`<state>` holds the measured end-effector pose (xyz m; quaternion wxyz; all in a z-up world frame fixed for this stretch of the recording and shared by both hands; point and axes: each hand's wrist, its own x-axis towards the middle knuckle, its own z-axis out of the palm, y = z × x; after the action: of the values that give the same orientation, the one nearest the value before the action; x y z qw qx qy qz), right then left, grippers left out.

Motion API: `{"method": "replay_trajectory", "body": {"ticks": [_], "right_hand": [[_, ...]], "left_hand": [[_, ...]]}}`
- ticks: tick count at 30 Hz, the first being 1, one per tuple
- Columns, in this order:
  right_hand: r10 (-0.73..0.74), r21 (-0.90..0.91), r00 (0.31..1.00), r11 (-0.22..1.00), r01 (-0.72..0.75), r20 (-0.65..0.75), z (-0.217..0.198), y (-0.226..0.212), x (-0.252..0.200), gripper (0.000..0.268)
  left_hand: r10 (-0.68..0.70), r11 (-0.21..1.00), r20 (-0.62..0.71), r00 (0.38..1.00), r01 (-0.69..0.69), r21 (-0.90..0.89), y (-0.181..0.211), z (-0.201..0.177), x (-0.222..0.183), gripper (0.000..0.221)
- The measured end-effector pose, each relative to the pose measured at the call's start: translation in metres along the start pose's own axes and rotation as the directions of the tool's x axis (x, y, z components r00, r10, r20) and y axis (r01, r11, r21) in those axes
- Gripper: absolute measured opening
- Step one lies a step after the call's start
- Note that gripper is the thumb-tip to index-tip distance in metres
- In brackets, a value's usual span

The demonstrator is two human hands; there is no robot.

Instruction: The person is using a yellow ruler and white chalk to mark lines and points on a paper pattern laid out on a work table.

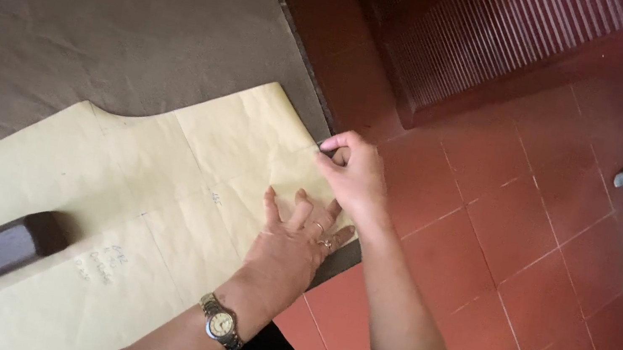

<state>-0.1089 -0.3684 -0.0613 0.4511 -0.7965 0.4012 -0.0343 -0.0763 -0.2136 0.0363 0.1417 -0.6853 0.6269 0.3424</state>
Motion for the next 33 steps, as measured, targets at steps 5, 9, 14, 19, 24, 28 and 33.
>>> {"method": "replay_trajectory", "body": {"ticks": [5,9,14,19,24,28,33], "right_hand": [[0.036,-0.015,0.999,0.999,-0.037,-0.014,0.007,0.003,0.002,0.022],[0.109,-0.007,0.994,0.994,-0.109,-0.007,0.008,0.002,0.002,0.02],[0.061,0.015,0.998,0.998,-0.061,-0.018,0.008,-0.012,-0.004,0.02],[0.288,-0.116,0.957,0.95,-0.29,-0.032,-0.004,-0.062,-0.021,0.01],[0.193,0.022,0.981,0.981,-0.192,-0.033,0.0,-0.048,-0.017,0.008],[0.186,0.021,0.982,0.982,-0.185,-0.029,0.0,-0.05,-0.018,0.009],[0.208,0.044,0.978,0.977,-0.207,-0.026,-0.001,-0.055,-0.021,0.008]], "left_hand": [[0.005,1.0,-0.045,0.999,-0.006,-0.016,-0.001,0.003,0.001,0.063],[0.01,1.0,-0.058,0.998,-0.011,-0.021,-0.002,0.006,0.0,0.064],[0.09,0.993,-0.161,0.983,-0.101,-0.062,-0.028,0.032,-0.012,0.061],[-0.738,0.103,-0.162,0.655,-0.128,-0.986,-0.089,0.048,-0.118,0.036],[-0.564,0.825,-0.762,0.318,0.256,-0.504,-0.183,0.209,-0.202,0.078],[-0.758,0.641,-0.551,0.349,0.246,-0.727,-0.213,0.281,-0.224,0.079],[-0.778,0.609,-0.526,0.345,0.207,-0.765,-0.216,0.292,-0.225,0.076]]}}
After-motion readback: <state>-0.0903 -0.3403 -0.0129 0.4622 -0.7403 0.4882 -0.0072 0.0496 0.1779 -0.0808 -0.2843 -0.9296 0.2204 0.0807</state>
